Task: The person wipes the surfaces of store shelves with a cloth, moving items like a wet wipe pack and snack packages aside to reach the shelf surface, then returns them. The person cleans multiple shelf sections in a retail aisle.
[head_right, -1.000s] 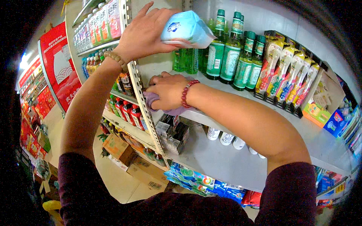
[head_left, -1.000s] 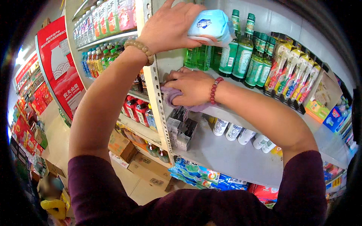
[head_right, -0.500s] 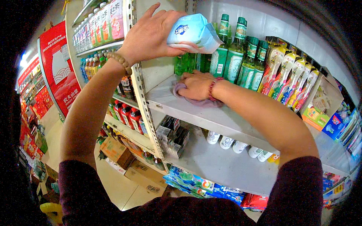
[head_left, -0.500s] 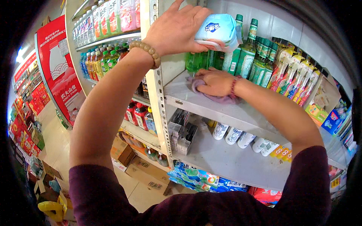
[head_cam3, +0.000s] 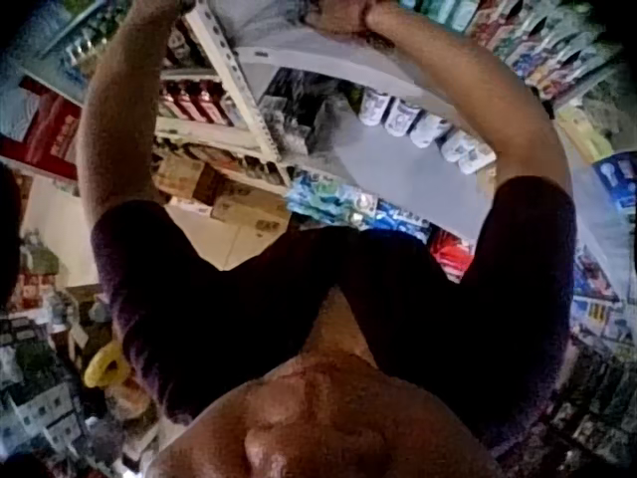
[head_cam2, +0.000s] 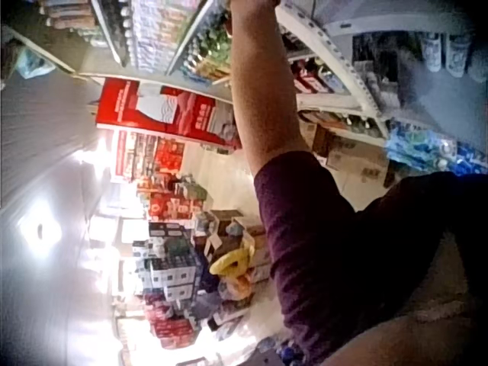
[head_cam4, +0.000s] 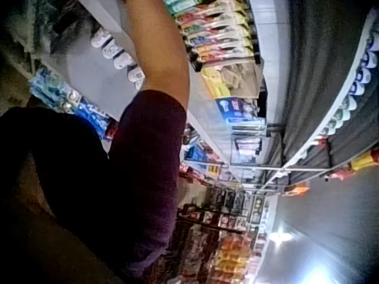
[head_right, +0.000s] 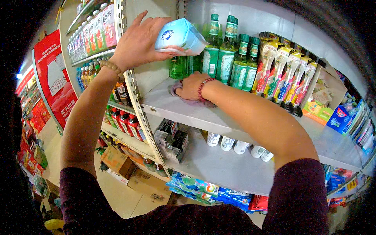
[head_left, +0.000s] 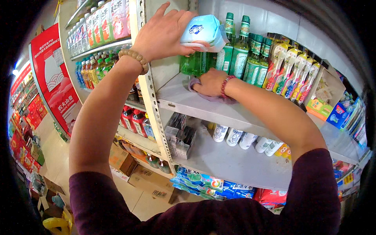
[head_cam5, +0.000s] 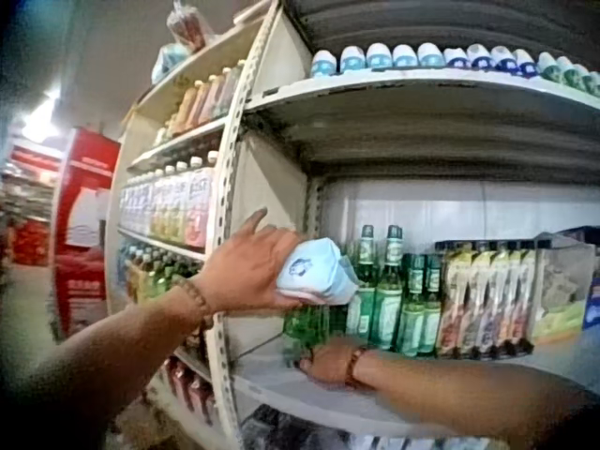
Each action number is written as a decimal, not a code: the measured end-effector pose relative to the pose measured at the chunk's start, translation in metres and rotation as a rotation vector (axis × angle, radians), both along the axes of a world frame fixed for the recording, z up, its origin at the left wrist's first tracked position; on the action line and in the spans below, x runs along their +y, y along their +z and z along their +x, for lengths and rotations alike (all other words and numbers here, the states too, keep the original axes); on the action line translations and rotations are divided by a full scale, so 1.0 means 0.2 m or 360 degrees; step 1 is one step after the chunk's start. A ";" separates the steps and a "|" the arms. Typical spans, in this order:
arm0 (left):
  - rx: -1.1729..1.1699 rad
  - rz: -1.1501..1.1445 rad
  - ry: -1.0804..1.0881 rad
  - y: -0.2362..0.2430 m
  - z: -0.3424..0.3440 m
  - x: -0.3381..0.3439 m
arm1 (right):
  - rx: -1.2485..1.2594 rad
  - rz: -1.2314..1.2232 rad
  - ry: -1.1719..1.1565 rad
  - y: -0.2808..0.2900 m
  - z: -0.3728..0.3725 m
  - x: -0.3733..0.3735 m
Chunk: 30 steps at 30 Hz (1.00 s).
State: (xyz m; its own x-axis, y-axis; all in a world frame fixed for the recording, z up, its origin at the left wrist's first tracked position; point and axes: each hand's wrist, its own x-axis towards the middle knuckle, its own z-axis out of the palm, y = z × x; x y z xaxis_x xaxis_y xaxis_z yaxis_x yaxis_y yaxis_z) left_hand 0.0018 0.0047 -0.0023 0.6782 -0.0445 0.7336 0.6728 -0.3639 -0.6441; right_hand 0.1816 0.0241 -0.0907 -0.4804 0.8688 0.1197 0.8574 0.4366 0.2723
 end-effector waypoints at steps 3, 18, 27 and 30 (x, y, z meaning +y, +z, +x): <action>-0.0021 0.0013 0.0019 -0.01 -0.01 0.01 | 0.0020 -0.0040 -0.0045 0.01 0.06 -0.06; -0.0020 -0.0173 0.0130 -0.01 0.00 -0.01 | -0.0095 -0.0200 -0.0299 0.02 -0.03 0.10; -0.0022 -0.0145 0.0149 -0.01 -0.01 -0.01 | -0.0063 -0.0081 -0.0236 0.02 0.39 -0.23; -0.0022 -0.0004 0.0066 -0.02 -0.02 0.01 | -0.0070 -0.0041 -0.0185 0.02 0.55 -0.31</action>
State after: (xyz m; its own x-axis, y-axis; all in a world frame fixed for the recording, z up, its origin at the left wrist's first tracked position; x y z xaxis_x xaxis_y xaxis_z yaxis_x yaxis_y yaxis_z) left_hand -0.0027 0.0057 -0.0058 0.6691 -0.0150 0.7430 0.6962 -0.3370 -0.6338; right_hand 0.2913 -0.0373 -0.0866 -0.3808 0.9214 0.0775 0.8901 0.3425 0.3007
